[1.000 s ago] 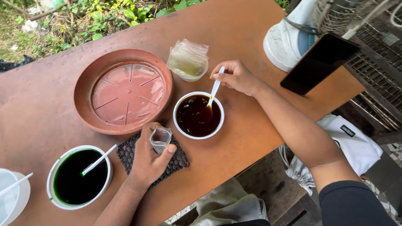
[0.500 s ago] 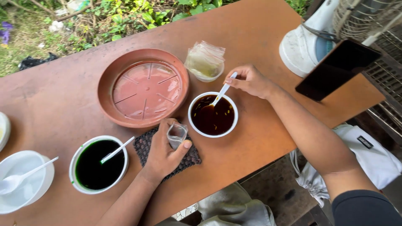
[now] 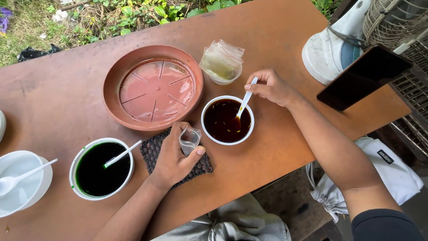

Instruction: Transferring different liquid samples from bowls into a small plastic bag using a plastic spoon.

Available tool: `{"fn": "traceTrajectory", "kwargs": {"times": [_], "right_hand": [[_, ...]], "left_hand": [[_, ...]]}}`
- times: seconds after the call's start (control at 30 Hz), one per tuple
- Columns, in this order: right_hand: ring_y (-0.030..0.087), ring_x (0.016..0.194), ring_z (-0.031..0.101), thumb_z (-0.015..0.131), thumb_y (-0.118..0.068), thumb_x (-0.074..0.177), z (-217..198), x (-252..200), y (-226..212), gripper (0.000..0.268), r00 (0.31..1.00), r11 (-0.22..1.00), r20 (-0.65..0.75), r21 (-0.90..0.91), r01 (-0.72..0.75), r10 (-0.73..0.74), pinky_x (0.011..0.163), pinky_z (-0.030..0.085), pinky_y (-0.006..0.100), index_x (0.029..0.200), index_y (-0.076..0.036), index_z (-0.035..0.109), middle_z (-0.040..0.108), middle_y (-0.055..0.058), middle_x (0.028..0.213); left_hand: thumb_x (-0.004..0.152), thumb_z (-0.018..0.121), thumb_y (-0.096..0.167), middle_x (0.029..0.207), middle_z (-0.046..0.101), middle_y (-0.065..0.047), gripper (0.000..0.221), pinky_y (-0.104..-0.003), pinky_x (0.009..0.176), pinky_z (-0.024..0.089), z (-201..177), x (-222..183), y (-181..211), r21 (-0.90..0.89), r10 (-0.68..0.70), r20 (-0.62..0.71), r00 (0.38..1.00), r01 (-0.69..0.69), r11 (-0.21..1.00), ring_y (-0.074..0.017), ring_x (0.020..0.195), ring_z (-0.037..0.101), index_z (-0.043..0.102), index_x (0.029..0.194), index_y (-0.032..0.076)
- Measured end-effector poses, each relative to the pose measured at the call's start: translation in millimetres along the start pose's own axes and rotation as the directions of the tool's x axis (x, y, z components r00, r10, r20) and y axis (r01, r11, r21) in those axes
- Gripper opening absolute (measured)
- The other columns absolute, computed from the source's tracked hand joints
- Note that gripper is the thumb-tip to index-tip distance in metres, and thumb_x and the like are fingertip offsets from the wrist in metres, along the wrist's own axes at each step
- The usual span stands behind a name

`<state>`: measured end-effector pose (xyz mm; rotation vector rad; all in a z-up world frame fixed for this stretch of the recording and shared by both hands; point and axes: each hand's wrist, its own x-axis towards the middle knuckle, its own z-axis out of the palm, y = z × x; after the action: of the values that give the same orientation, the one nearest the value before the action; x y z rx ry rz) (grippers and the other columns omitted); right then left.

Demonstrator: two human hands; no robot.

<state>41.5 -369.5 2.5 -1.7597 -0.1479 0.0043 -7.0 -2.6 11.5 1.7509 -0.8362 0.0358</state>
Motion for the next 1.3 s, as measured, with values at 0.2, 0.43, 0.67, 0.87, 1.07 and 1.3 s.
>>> {"fn": "traceTrajectory", "kwargs": {"times": [0.2,0.43,0.67,0.87,1.07,1.3], "right_hand": [[0.003,0.058,0.041,0.075,-0.010,0.093,14.3,-8.8,-30.7,0.010,0.991,0.993,0.101,-0.073,0.089,-0.082,0.054,0.040,0.017,0.085,-0.005,0.077,0.051,0.000,0.060],[0.004,0.064,0.040,0.071,-0.012,0.099,8.1,-4.7,-15.3,0.014,0.993,0.986,0.063,-0.128,0.106,-0.099,0.060,0.041,0.019,0.088,-0.006,0.075,0.053,0.000,0.062],[0.004,0.048,0.045,0.071,-0.010,0.092,3.3,1.5,-0.8,0.014,0.999,0.999,-0.004,-0.009,0.041,-0.041,0.046,0.040,0.018,0.079,-0.006,0.069,0.050,0.003,0.057],[0.005,0.047,0.043,0.071,-0.008,0.089,2.2,1.1,0.0,0.012,0.996,0.997,0.052,-0.043,0.069,-0.067,0.047,0.039,0.019,0.077,-0.005,0.073,0.049,0.004,0.054],[0.002,0.057,0.039,0.072,-0.010,0.093,15.2,-4.8,-27.0,0.016,0.989,0.989,0.097,-0.089,0.119,-0.110,0.055,0.037,0.017,0.077,-0.006,0.073,0.046,-0.003,0.057],[0.003,0.052,0.042,0.068,-0.012,0.096,13.8,-1.7,-23.1,0.020,0.997,0.992,0.049,-0.109,0.070,-0.065,0.051,0.040,0.018,0.077,-0.007,0.068,0.048,0.000,0.056]], "left_hand": [[0.090,0.071,0.041,0.072,0.058,-0.014,0.043,-0.035,0.055,0.042,-0.6,0.0,3.5,-0.002,-0.027,0.006,1.000,0.027,1.000,-0.0236,0.062,0.058,0.054,0.111,0.007],[0.091,0.070,0.040,0.072,0.059,-0.016,0.043,-0.037,0.054,0.042,0.5,0.4,1.9,-0.001,-0.033,0.011,0.999,0.033,0.999,-0.0264,0.061,0.059,0.052,0.111,0.006],[0.091,0.070,0.042,0.073,0.061,-0.016,0.044,-0.037,0.055,0.044,-1.0,1.3,-3.9,-0.007,-0.047,0.018,0.999,0.047,0.999,-0.0255,0.062,0.060,0.053,0.110,0.007],[0.091,0.069,0.040,0.072,0.060,-0.014,0.042,-0.036,0.055,0.044,1.3,2.1,-6.4,-0.019,-0.049,0.020,0.999,0.050,0.999,-0.0235,0.063,0.058,0.051,0.110,0.006],[0.094,0.065,0.041,0.074,0.058,-0.014,0.042,-0.037,0.056,0.045,6.8,7.1,-7.1,-0.013,-0.036,-0.001,0.999,0.036,0.999,-0.0225,0.064,0.058,0.049,0.111,0.006],[0.093,0.068,0.039,0.072,0.055,-0.015,0.042,-0.038,0.056,0.044,11.2,14.4,9.3,0.006,-0.045,-0.009,0.999,0.045,0.999,-0.0254,0.061,0.056,0.049,0.109,0.005]]}}
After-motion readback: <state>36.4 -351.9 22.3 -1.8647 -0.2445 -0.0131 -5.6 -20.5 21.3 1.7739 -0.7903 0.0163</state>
